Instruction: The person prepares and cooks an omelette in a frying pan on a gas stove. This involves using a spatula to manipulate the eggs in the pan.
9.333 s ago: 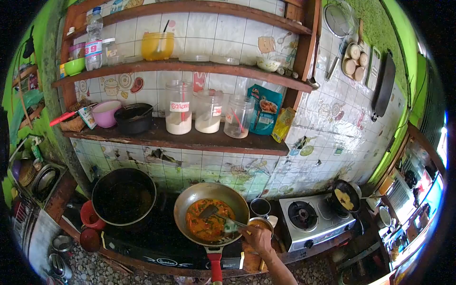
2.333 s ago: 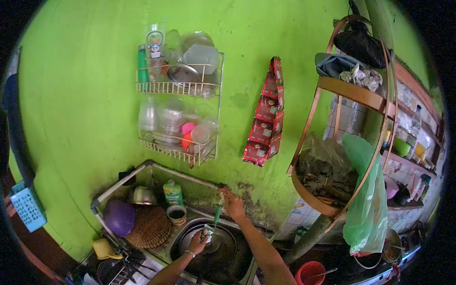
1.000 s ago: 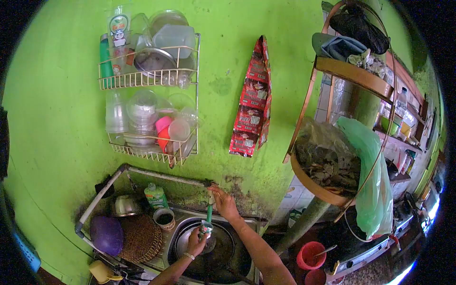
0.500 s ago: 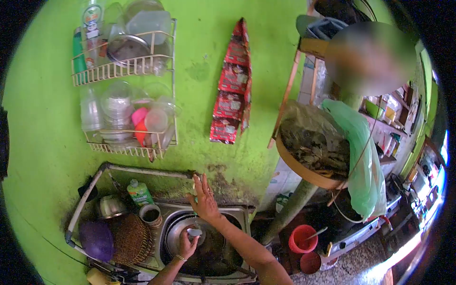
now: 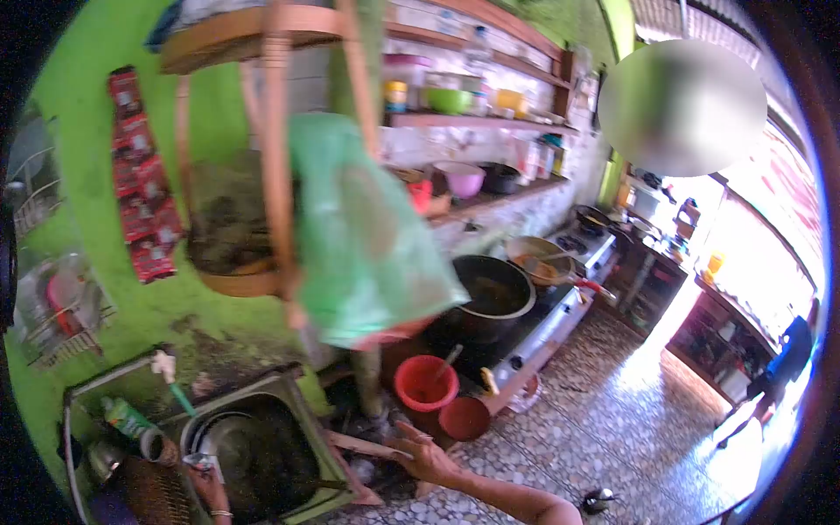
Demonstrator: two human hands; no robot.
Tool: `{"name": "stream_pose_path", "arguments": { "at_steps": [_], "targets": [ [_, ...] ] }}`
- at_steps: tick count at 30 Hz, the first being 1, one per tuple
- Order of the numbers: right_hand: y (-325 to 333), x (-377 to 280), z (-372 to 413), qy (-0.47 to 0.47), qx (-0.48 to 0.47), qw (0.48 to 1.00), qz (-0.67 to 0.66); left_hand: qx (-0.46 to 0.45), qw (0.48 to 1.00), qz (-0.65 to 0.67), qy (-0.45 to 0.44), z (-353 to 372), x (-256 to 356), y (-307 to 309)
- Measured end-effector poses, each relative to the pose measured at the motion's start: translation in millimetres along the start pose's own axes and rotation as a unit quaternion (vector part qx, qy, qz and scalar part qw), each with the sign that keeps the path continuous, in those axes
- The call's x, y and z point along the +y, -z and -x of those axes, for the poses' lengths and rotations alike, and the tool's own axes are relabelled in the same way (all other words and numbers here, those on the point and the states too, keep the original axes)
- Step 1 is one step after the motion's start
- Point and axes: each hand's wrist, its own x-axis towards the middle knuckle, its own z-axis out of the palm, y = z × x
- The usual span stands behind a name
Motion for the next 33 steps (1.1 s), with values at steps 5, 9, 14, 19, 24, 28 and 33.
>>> {"name": "stream_pose_path", "arguments": {
  "at_steps": [5,9,14,19,24,28,33],
  "targets": [
    [77,79,150,-0.13,0.043,0.99,0.038,0.043,0.986,-0.098,-0.127,16,20,-15],
    [142,103,240,-0.253,0.019,0.967,0.016,0.119,0.946,-0.267,-0.14,37,49,-30],
    [211,209,302,-0.198,0.146,0.967,0.064,0.156,0.912,-0.364,-0.11,39,22,-26],
    [319,311,240,-0.081,0.34,0.929,0.119,0.147,0.923,-0.327,-0.138,37,-2,-42],
    [433,398,136,-0.105,0.26,0.948,0.154,0.182,0.932,-0.267,-0.163,57,-19,-66],
    [489,501,82,-0.086,0.256,0.94,0.207,0.344,0.701,-0.526,-0.339,96,-9,-86],
    [541,627,39,-0.112,0.191,0.94,0.259,0.328,0.788,-0.521,-0.002,180,-4,-156]
  ]
}}
